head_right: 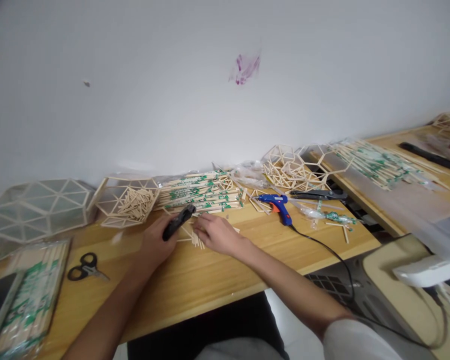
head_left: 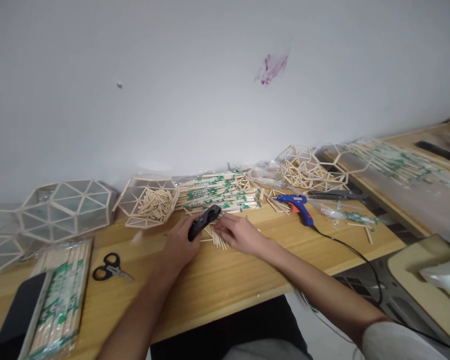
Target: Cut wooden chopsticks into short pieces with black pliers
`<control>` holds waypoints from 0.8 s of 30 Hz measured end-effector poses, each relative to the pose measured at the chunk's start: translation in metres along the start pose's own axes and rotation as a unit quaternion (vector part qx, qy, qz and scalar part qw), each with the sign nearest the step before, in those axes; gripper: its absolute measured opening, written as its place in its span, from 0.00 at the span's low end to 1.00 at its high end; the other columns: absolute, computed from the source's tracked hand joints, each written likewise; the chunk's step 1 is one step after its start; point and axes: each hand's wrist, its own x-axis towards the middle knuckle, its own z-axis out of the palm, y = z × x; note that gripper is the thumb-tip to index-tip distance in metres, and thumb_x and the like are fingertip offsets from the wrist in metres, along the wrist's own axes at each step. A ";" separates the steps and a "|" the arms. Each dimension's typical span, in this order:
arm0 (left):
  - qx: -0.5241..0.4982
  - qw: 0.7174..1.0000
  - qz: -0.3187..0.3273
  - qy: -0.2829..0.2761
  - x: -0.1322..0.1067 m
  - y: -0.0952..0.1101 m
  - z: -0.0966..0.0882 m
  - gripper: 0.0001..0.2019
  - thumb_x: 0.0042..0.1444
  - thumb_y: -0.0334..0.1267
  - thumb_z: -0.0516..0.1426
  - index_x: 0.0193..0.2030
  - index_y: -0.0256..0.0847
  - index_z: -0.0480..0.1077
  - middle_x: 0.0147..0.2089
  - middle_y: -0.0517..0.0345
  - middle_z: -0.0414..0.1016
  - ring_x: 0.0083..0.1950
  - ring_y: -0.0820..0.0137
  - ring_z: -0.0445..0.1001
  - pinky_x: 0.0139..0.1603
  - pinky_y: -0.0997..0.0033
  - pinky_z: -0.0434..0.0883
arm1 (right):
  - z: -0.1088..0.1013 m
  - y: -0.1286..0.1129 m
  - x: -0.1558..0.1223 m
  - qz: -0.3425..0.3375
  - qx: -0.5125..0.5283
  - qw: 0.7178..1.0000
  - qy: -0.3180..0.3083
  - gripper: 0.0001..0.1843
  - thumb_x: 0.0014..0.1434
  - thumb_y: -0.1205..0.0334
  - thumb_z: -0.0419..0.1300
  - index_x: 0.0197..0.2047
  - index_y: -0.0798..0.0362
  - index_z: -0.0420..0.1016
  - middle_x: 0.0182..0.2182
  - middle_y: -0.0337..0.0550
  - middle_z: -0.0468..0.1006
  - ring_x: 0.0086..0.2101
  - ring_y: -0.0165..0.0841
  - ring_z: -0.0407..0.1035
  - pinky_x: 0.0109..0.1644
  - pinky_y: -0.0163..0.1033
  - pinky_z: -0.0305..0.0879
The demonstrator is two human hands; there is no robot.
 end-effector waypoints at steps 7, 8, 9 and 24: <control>0.004 1.000 -0.002 -0.014 -0.002 0.001 -0.001 0.22 0.58 0.30 0.56 0.60 0.41 0.71 0.55 0.50 0.80 0.55 0.61 0.79 0.59 0.61 0.74 | 0.002 -0.037 -0.055 0.106 0.010 0.991 0.080 0.05 0.68 0.68 0.56 0.40 0.51 0.73 0.37 0.47 0.77 0.39 0.38 0.72 0.44 0.42 0.70; 0.008 1.000 0.001 -0.014 -0.002 0.001 -0.001 0.22 0.58 0.31 0.56 0.60 0.41 0.71 0.55 0.50 0.80 0.55 0.61 0.79 0.59 0.61 0.74 | 0.008 -0.044 -0.064 0.119 0.019 0.988 0.092 0.06 0.68 0.68 0.56 0.40 0.51 0.72 0.36 0.47 0.77 0.39 0.38 0.72 0.44 0.42 0.70; 0.012 1.000 0.003 -0.015 -0.002 0.001 -0.001 0.22 0.58 0.31 0.56 0.60 0.42 0.71 0.55 0.50 0.80 0.55 0.61 0.79 0.59 0.61 0.74 | 0.015 -0.052 -0.073 0.128 0.030 0.986 0.103 0.06 0.68 0.69 0.55 0.41 0.50 0.72 0.37 0.46 0.77 0.39 0.38 0.72 0.43 0.42 0.70; 0.084 0.996 0.043 -0.004 0.003 0.002 -0.007 0.19 0.61 0.36 0.58 0.59 0.48 0.72 0.52 0.55 0.82 0.51 0.58 0.82 0.51 0.62 0.77 | 0.080 -0.104 -0.129 0.124 -0.098 0.959 0.234 0.13 0.62 0.68 0.57 0.49 0.50 0.72 0.34 0.45 0.80 0.34 0.40 0.71 0.37 0.48 0.62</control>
